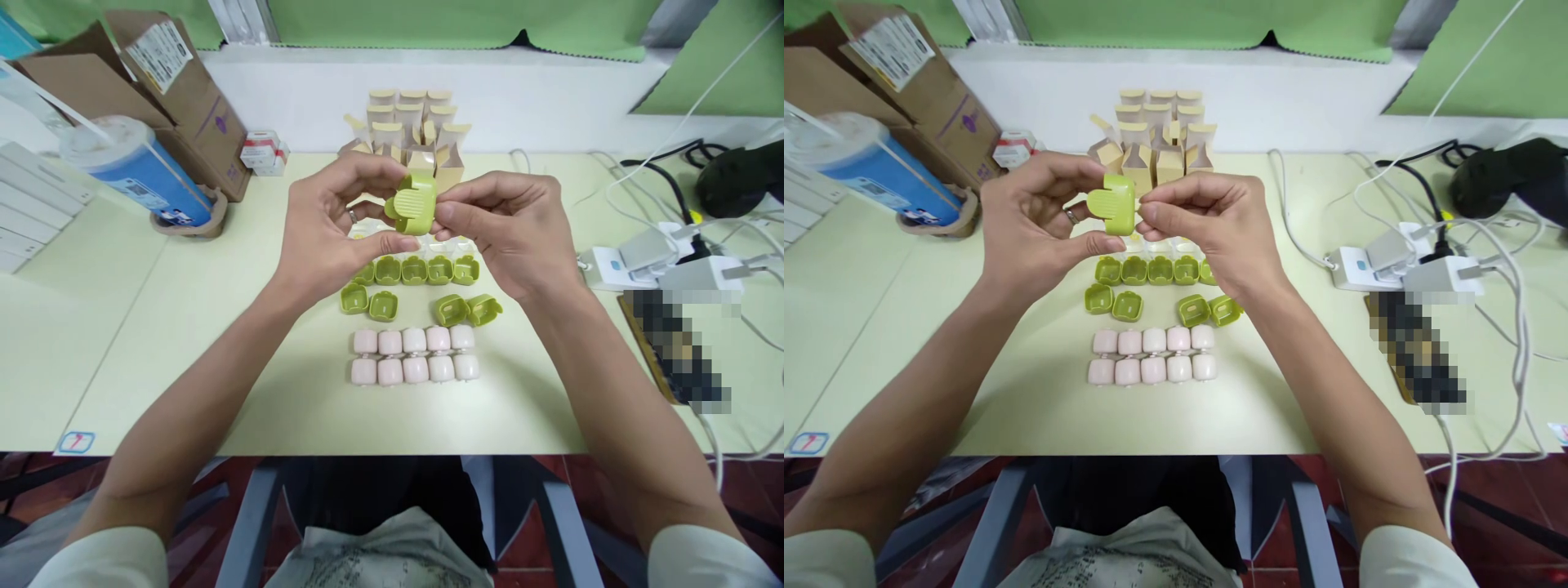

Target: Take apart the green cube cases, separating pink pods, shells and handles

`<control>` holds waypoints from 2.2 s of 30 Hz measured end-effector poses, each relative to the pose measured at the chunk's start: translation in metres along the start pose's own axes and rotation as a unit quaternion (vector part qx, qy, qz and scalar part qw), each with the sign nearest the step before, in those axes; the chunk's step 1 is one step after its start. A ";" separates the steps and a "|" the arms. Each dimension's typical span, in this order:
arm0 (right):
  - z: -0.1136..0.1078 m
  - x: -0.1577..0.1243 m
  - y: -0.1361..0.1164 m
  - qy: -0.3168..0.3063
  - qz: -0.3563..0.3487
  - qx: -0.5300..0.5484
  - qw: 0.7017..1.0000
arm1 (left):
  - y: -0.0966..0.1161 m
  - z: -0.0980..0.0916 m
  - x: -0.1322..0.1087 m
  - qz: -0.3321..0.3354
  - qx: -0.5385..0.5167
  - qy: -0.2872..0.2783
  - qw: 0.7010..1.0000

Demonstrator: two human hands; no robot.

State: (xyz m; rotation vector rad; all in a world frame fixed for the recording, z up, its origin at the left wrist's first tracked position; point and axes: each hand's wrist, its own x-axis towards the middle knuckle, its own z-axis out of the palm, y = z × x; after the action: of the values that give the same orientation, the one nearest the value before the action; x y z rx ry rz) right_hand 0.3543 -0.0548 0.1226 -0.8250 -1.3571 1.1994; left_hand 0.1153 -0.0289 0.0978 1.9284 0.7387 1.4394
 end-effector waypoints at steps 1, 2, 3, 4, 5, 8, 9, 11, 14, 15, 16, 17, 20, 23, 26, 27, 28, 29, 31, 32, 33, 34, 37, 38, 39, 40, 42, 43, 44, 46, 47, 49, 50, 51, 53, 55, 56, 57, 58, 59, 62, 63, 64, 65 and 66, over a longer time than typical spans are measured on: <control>-0.001 0.000 -0.001 -0.006 0.002 -0.004 1.000 | 0.004 0.000 -0.001 -0.009 0.005 -0.004 1.000; -0.002 0.000 -0.001 -0.012 0.005 -0.008 1.000 | 0.008 0.001 -0.002 -0.019 0.010 -0.006 1.000; -0.002 0.000 -0.001 -0.017 0.009 -0.011 1.000 | 0.012 0.001 -0.002 -0.027 0.013 -0.005 1.000; -0.002 0.000 -0.001 -0.021 0.012 -0.011 1.000 | 0.014 0.002 -0.003 -0.033 0.012 -0.005 0.999; -0.002 0.000 -0.001 -0.024 0.017 -0.011 1.000 | 0.015 0.003 -0.004 -0.037 0.008 -0.006 0.999; -0.002 -0.002 -0.002 -0.041 0.022 -0.009 0.999 | 0.014 0.008 -0.006 -0.051 -0.013 -0.014 0.999; -0.002 -0.002 -0.004 -0.049 0.020 -0.013 0.999 | 0.014 0.010 -0.007 -0.063 -0.013 -0.018 0.998; -0.004 -0.005 -0.011 -0.052 0.004 -0.033 0.998 | 0.014 0.014 -0.008 -0.089 -0.001 -0.020 0.996; -0.006 -0.009 -0.025 -0.042 -0.036 -0.079 0.995 | 0.018 0.017 -0.007 -0.116 0.010 -0.027 0.993; -0.006 -0.011 -0.029 -0.043 -0.044 -0.093 0.994 | 0.020 0.017 -0.007 -0.118 -0.004 -0.031 0.993; -0.005 -0.013 -0.032 -0.043 -0.049 -0.104 0.992 | 0.022 0.017 -0.007 -0.121 -0.026 -0.039 0.992; -0.004 -0.014 -0.034 -0.044 -0.051 -0.109 0.992 | 0.024 0.016 -0.007 -0.124 -0.049 -0.047 0.990; 0.001 -0.018 -0.037 -0.047 -0.048 -0.119 0.991 | 0.028 0.013 -0.007 -0.141 -0.104 -0.066 0.982; 0.002 -0.019 -0.036 -0.058 -0.043 -0.136 0.988 | 0.029 0.011 -0.007 -0.155 -0.118 -0.072 0.978; -0.002 -0.015 -0.034 -0.050 -0.061 -0.164 0.983 | 0.031 0.010 -0.004 -0.174 -0.088 -0.105 0.975; -0.004 -0.013 -0.033 -0.048 -0.066 -0.166 0.983 | 0.031 0.009 -0.003 -0.181 -0.075 -0.122 0.973; -0.005 -0.011 -0.032 -0.051 -0.067 -0.164 0.983 | 0.032 0.008 -0.002 -0.187 -0.065 -0.140 0.970; -0.007 -0.009 -0.031 -0.060 -0.063 -0.157 0.984 | 0.032 0.008 -0.001 -0.194 -0.062 -0.156 0.966; -0.010 -0.005 -0.029 -0.099 -0.041 -0.141 0.984 | 0.032 0.008 -0.001 -0.210 -0.078 -0.179 0.958; -0.011 -0.004 -0.028 -0.119 -0.029 -0.133 0.983 | 0.032 0.009 -0.001 -0.218 -0.091 -0.186 0.954; -0.011 -0.003 -0.026 -0.134 -0.018 -0.126 0.983 | 0.031 0.010 -0.002 -0.226 -0.106 -0.192 0.949; -0.011 -0.002 -0.024 -0.143 -0.011 -0.117 0.983 | 0.030 0.012 -0.002 -0.233 -0.119 -0.197 0.945; -0.012 0.000 -0.019 -0.135 0.003 -0.092 0.987 | 0.030 0.017 -0.004 -0.253 -0.144 -0.196 0.936; -0.012 0.000 -0.017 -0.135 0.007 -0.088 0.987 | 0.030 0.017 -0.004 -0.257 -0.144 -0.197 0.935; -0.012 -0.001 -0.016 -0.139 0.010 -0.088 0.986 | 0.030 0.018 -0.004 -0.262 -0.140 -0.201 0.934; -0.011 -0.001 -0.016 -0.147 0.011 -0.093 0.985 | 0.031 0.018 -0.005 -0.266 -0.138 -0.207 0.931; -0.008 -0.004 -0.017 -0.170 0.004 -0.103 0.980 | 0.031 0.017 -0.005 -0.276 -0.138 -0.225 0.924; -0.006 -0.006 -0.017 -0.181 0.001 -0.103 0.978 | 0.030 0.017 -0.006 -0.284 -0.141 -0.231 0.920; -0.003 -0.009 -0.018 -0.187 -0.001 -0.101 0.977 | 0.029 0.017 -0.006 -0.292 -0.147 -0.232 0.916; 0.001 -0.013 -0.019 -0.191 -0.002 -0.091 0.977 | 0.027 0.018 -0.008 -0.309 -0.175 -0.223 0.908; 0.003 -0.014 -0.020 -0.192 -0.004 -0.089 0.977 | 0.026 0.018 -0.008 -0.320 -0.195 -0.217 0.901; 0.004 -0.016 -0.021 -0.186 -0.023 -0.095 0.978 | 0.026 0.018 -0.008 -0.337 -0.221 -0.210 0.891; 0.004 -0.015 -0.022 -0.184 -0.034 -0.103 0.977 | 0.027 0.018 -0.007 -0.340 -0.216 -0.214 0.890; 0.003 -0.015 -0.023 -0.184 -0.041 -0.113 0.976 | 0.028 0.017 -0.007 -0.338 -0.202 -0.220 0.892; 0.000 -0.014 -0.024 -0.187 -0.040 -0.132 0.973 | 0.029 0.016 -0.006 -0.327 -0.166 -0.233 0.901; -0.002 -0.013 -0.025 -0.201 -0.025 -0.133 0.970 | 0.029 0.015 -0.006 -0.315 -0.142 -0.246 0.906; -0.002 -0.012 -0.025 -0.206 -0.018 -0.124 0.971 | 0.028 0.015 -0.007 -0.313 -0.144 -0.250 0.905; -0.004 -0.011 -0.024 -0.211 -0.010 -0.113 0.971 | 0.028 0.015 -0.007 -0.318 -0.157 -0.254 0.900; -0.005 -0.009 -0.023 -0.220 -0.002 -0.099 0.970 | 0.027 0.014 -0.007 -0.326 -0.179 -0.260 0.891; -0.007 -0.006 -0.021 -0.241 0.003 -0.080 0.967 | 0.028 0.013 -0.007 -0.337 -0.204 -0.265 0.880; -0.018 0.004 -0.017 -0.335 0.032 -0.015 0.942 | 0.032 0.009 -0.002 -0.360 -0.244 -0.293 0.852; -0.024 0.007 -0.016 -0.352 0.047 -0.006 0.935 | 0.034 0.007 0.000 -0.360 -0.230 -0.306 0.851; -0.031 0.011 -0.016 -0.350 0.064 -0.016 0.935 | 0.037 0.004 0.002 -0.354 -0.204 -0.315 0.856; -0.038 0.013 -0.017 -0.331 0.084 -0.044 0.939 | 0.039 0.002 0.004 -0.342 -0.166 -0.320 0.868; -0.047 0.016 -0.018 -0.301 0.100 -0.089 0.944 | 0.041 0.000 0.004 -0.321 -0.115 -0.319 0.884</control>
State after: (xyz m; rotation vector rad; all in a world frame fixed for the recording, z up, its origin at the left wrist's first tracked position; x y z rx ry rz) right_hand 0.4001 -0.0351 0.1389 -0.7650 -1.9340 1.5856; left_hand 0.1193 -0.0527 0.1317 1.5945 0.7367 0.4188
